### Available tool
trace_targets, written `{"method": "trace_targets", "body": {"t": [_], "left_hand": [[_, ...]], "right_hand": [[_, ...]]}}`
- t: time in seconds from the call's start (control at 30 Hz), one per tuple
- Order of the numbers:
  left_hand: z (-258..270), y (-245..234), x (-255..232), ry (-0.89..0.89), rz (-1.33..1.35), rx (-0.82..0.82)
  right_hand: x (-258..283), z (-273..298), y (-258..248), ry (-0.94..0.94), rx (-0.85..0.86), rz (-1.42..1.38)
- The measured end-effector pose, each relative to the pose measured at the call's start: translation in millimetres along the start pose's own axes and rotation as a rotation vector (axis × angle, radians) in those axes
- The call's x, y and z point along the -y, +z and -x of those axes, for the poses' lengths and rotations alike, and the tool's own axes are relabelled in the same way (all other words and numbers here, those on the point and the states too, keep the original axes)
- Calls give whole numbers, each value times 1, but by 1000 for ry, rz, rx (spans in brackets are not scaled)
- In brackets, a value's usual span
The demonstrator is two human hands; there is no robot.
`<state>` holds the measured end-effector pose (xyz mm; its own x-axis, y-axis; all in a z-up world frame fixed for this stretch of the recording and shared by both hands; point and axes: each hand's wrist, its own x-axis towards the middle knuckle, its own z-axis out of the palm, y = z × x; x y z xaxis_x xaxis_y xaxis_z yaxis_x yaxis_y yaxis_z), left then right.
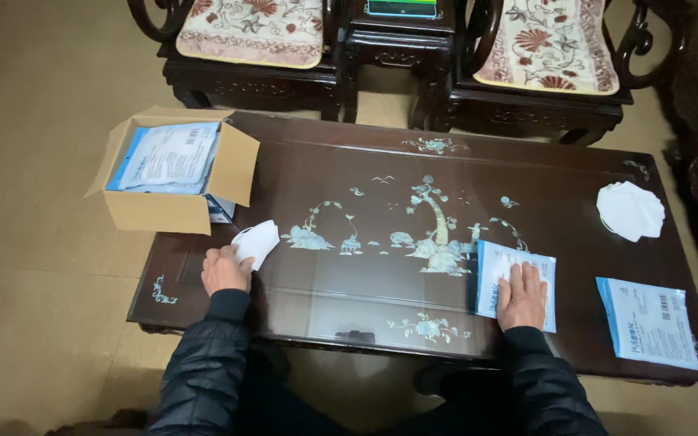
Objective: Packaging individual masks into plastic envelopes
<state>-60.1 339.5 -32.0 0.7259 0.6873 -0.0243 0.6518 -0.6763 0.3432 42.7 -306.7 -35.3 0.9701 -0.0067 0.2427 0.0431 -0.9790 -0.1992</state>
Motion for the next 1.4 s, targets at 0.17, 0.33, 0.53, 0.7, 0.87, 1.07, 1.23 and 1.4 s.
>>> {"method": "trace_targets", "body": {"t": [0.17, 0.33, 0.53, 0.7, 0.87, 1.07, 1.23, 1.4], "left_hand": [[6, -19, -11, -34, 47, 28], [4, -23, -9, -32, 26, 73], [36, -21, -37, 49, 249, -141], [98, -20, -119, -26, 872, 13], [140, 39, -190, -310, 1305, 484], [148, 74, -220, -297, 1492, 759], [142, 84, -234, -307, 1420, 822], [141, 112, -233, -297, 1214, 870]], "right_hand": [[1, 1, -1, 13, 13, 9], [3, 1, -2, 12, 22, -13], [0, -3, 3, -2, -31, -17], [1, -7, 5, -118, -253, -137], [14, 4, -18, -153, -387, -212], [151, 1, -94, 44, -187, -837], [193, -12, -29, 401, 447, -1252], [198, -3, 34, 680, 548, -1522]]}}
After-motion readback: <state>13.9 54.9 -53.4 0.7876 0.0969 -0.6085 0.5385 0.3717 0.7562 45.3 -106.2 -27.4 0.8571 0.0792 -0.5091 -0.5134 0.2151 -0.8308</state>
